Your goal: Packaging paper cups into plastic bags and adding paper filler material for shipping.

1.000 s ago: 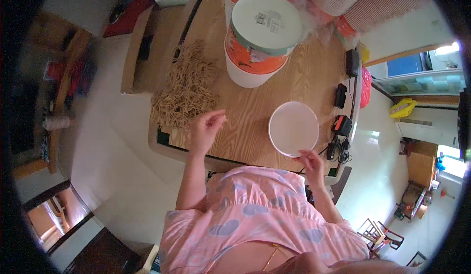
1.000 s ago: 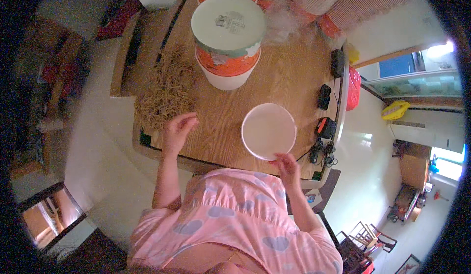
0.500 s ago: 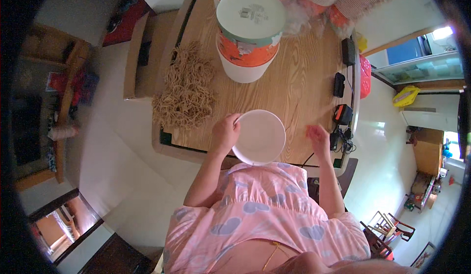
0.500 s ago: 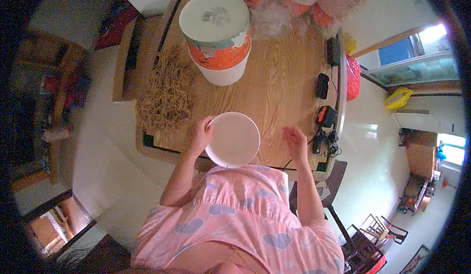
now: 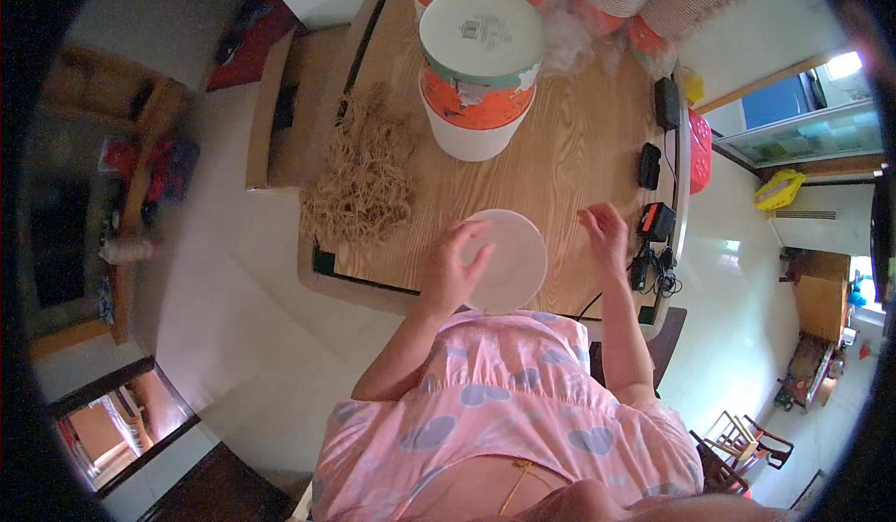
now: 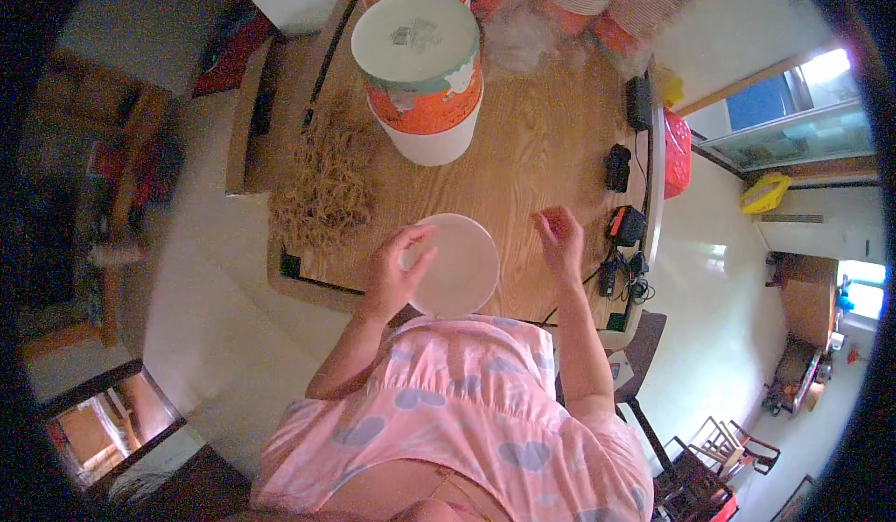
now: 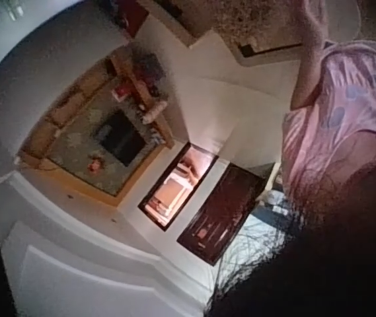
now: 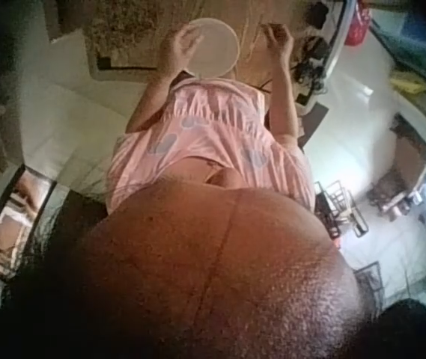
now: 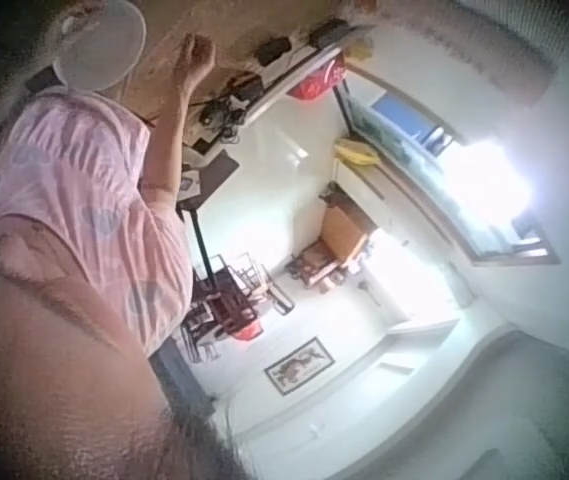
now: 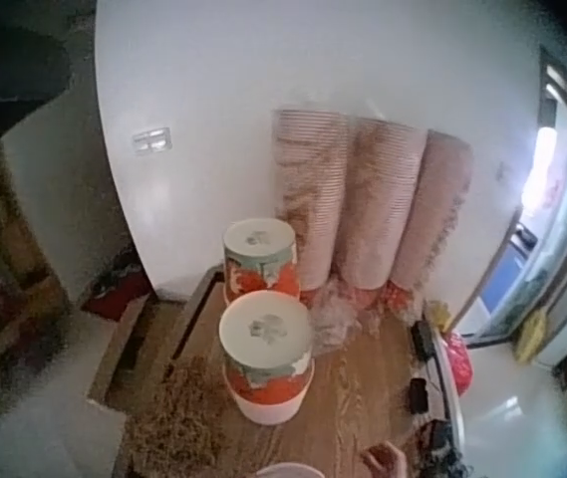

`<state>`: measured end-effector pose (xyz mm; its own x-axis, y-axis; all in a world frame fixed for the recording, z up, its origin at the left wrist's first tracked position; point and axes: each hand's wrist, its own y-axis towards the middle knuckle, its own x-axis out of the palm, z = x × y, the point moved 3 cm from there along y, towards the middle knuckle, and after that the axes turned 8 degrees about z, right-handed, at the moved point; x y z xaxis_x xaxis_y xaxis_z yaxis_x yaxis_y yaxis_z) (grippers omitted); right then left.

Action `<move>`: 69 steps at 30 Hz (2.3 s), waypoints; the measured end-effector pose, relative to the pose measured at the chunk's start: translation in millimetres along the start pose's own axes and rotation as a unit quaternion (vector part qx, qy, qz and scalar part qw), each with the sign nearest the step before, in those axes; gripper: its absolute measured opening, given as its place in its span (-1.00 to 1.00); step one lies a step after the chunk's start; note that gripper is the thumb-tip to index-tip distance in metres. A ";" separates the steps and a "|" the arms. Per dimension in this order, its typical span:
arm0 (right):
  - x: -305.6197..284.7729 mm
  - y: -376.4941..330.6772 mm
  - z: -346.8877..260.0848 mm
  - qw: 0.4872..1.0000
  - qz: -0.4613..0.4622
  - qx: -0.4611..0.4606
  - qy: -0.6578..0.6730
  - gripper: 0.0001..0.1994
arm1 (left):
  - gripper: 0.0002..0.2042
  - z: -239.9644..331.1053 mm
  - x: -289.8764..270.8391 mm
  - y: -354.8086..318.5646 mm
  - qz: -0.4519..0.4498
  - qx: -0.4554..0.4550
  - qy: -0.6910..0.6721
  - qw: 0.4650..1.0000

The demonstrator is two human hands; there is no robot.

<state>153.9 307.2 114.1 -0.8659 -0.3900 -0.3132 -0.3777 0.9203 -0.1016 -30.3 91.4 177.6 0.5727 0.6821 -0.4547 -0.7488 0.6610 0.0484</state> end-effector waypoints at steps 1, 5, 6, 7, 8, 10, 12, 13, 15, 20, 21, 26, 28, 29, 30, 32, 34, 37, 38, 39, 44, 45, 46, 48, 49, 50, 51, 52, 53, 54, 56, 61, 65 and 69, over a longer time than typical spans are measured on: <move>-7.4 -15.8 -36.1 0.999 -0.022 -0.003 0.035 -0.92 | -0.64 7.6 6.7 -2.0 -0.039 0.025 -0.066 0.997; -5.0 -81.8 -128.6 0.964 -0.113 0.006 0.240 -0.88 | -0.50 68.7 26.8 -7.3 -0.171 0.110 -0.244 0.948; 0.2 -87.1 -138.5 0.963 -0.103 -0.002 0.248 -0.87 | -0.50 78.3 28.7 -8.1 -0.173 0.111 -0.247 0.947; 5.0 -91.4 -147.8 0.962 -0.095 -0.011 0.256 -0.85 | -0.54 84.9 30.1 -10.0 -0.199 0.030 -0.316 0.927; 5.2 -91.5 -148.7 0.972 -0.053 -0.038 0.225 -0.83 | -0.58 89.4 30.6 -11.7 -0.222 -0.051 -0.380 0.896; 8.7 -89.3 -155.3 0.976 -0.060 -0.027 0.207 -0.80 | -0.63 90.5 19.5 -7.8 -0.208 -0.054 -0.299 0.930; 11.6 -88.5 -154.6 0.979 -0.069 -0.016 0.190 -0.78 | -0.82 88.3 10.1 -7.2 -0.161 -0.057 -0.202 0.964; 13.8 -88.1 -150.3 0.975 -0.085 -0.028 0.206 -0.75 | -0.82 86.7 9.5 -8.8 -0.160 -0.057 -0.201 0.965; 17.4 -86.4 -142.5 0.968 -0.103 -0.040 0.223 -0.72 | -0.90 81.7 4.7 -9.9 -0.066 0.010 -0.220 0.973; 16.3 -74.1 -148.2 0.968 -0.123 -0.101 0.194 -0.68 | -0.92 56.1 2.9 -13.6 -0.078 -0.067 -0.257 0.961; 18.9 -74.4 -154.7 0.965 -0.194 -0.121 0.125 -0.69 | -0.92 52.8 2.3 -14.3 -0.088 -0.086 -0.255 0.959; 28.3 -73.5 -150.3 0.959 -0.249 -0.123 0.066 -0.77 | -0.92 50.0 3.5 -14.5 -0.112 -0.099 -0.267 0.952; 29.4 -71.3 -147.2 0.958 -0.242 -0.153 0.006 -0.86 | -0.91 48.5 3.6 -14.7 -0.113 -0.103 -0.280 0.948; 30.9 -71.3 -146.4 0.958 -0.242 -0.153 0.007 -0.86 | -0.91 43.0 5.5 -15.7 -0.114 -0.110 -0.267 0.951; 31.8 -71.2 -145.7 0.961 -0.233 -0.151 0.006 -0.91 | -0.90 40.4 6.8 -15.7 -0.116 -0.116 -0.255 0.953; 34.9 -71.8 -143.2 0.963 -0.224 -0.150 0.005 -0.95 | -0.90 41.6 5.6 -14.4 -0.112 -0.121 -0.229 0.959; 37.7 -70.7 -137.7 0.970 -0.193 -0.148 -0.022 -0.93 | -0.89 40.5 7.7 -13.5 -0.106 -0.124 -0.204 0.965; 46.0 -66.9 -118.1 0.974 -0.179 -0.135 -0.041 -0.88 | -0.92 40.8 12.4 -12.1 -0.020 -0.022 -0.206 0.978; 49.6 -66.2 -112.4 0.973 -0.181 -0.136 -0.041 -0.88 | -0.93 40.7 13.0 -11.8 -0.003 -0.015 -0.193 0.981; 53.0 -65.1 -105.8 0.973 -0.176 -0.126 -0.083 -0.86 | -0.94 40.2 13.8 -11.1 0.012 -0.008 -0.181 0.983; 72.0 -45.4 -88.0 0.956 -0.163 -0.148 -0.192 -0.85 | -0.93 -2.8 37.0 -10.2 0.018 -0.033 -0.125 0.991; 76.9 -35.1 -86.4 0.950 -0.122 -0.223 -0.181 -0.85 | -0.92 -12.7 42.3 -9.7 0.026 -0.034 -0.145 0.988; 79.9 -28.8 -85.1 0.936 -0.079 -0.298 -0.169 -0.82 | -0.92 -18.4 44.6 -7.3 0.024 -0.034 -0.146 0.988; 78.5 -25.0 -75.7 0.942 -0.128 -0.265 -0.162 -0.79 | -0.93 -32.3 43.9 -1.9 0.031 -0.060 -0.116 0.991; 79.4 -26.2 -68.0 0.954 -0.176 -0.165 -0.176 -0.78 | -0.93 -39.6 42.5 1.8 0.033 -0.062 -0.115 0.991; 80.9 -29.3 -60.1 0.955 -0.222 -0.062 -0.189 -0.77 | -0.93 -46.2 40.8 6.1 0.033 -0.055 -0.108 0.992; 80.3 -33.3 -55.7 0.954 -0.225 -0.061 -0.190 -0.77 | -0.92 -46.9 40.3 8.3 0.032 -0.049 -0.102 0.993; 80.0 -37.1 -50.8 0.958 -0.208 -0.089 -0.178 -0.75 | -0.92 -46.5 41.6 9.6 0.034 -0.053 -0.103 0.993; 79.2 -40.2 -48.7 0.961 -0.190 -0.117 -0.165 -0.73 | -0.92 -45.5 44.0 10.4 0.030 -0.066 -0.113 0.991; 80.6 -43.1 -49.4 0.960 -0.194 -0.117 -0.166 -0.73 | -0.92 -44.8 45.2 11.1 0.028 -0.078 -0.122 0.989; 82.7 -47.0 -51.0 0.967 -0.186 -0.087 -0.149 -0.70 | -0.91 -51.7 54.1 9.8 0.036 -0.069 -0.104 0.992; 85.5 -49.5 -49.3 0.970 -0.181 -0.096 -0.134 -0.68 | -0.90 -59.9 66.6 7.7 0.036 -0.062 -0.117 0.991; 84.8 -48.3 -47.8 0.968 -0.179 -0.108 -0.139 -0.67 | -0.90 -62.3 68.3 6.4 0.037 -0.077 -0.109 0.990; 85.4 -48.9 -48.2 0.968 -0.188 -0.097 -0.133 -0.66 | -0.90 -68.2 67.9 5.4 0.039 -0.090 -0.082 0.992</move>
<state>82.7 227.4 137.8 -0.5501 -0.6505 -0.5236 -0.7261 0.6823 -0.0849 -18.2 120.0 86.4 0.5457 0.7809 -0.3041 -0.8323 0.5472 -0.0885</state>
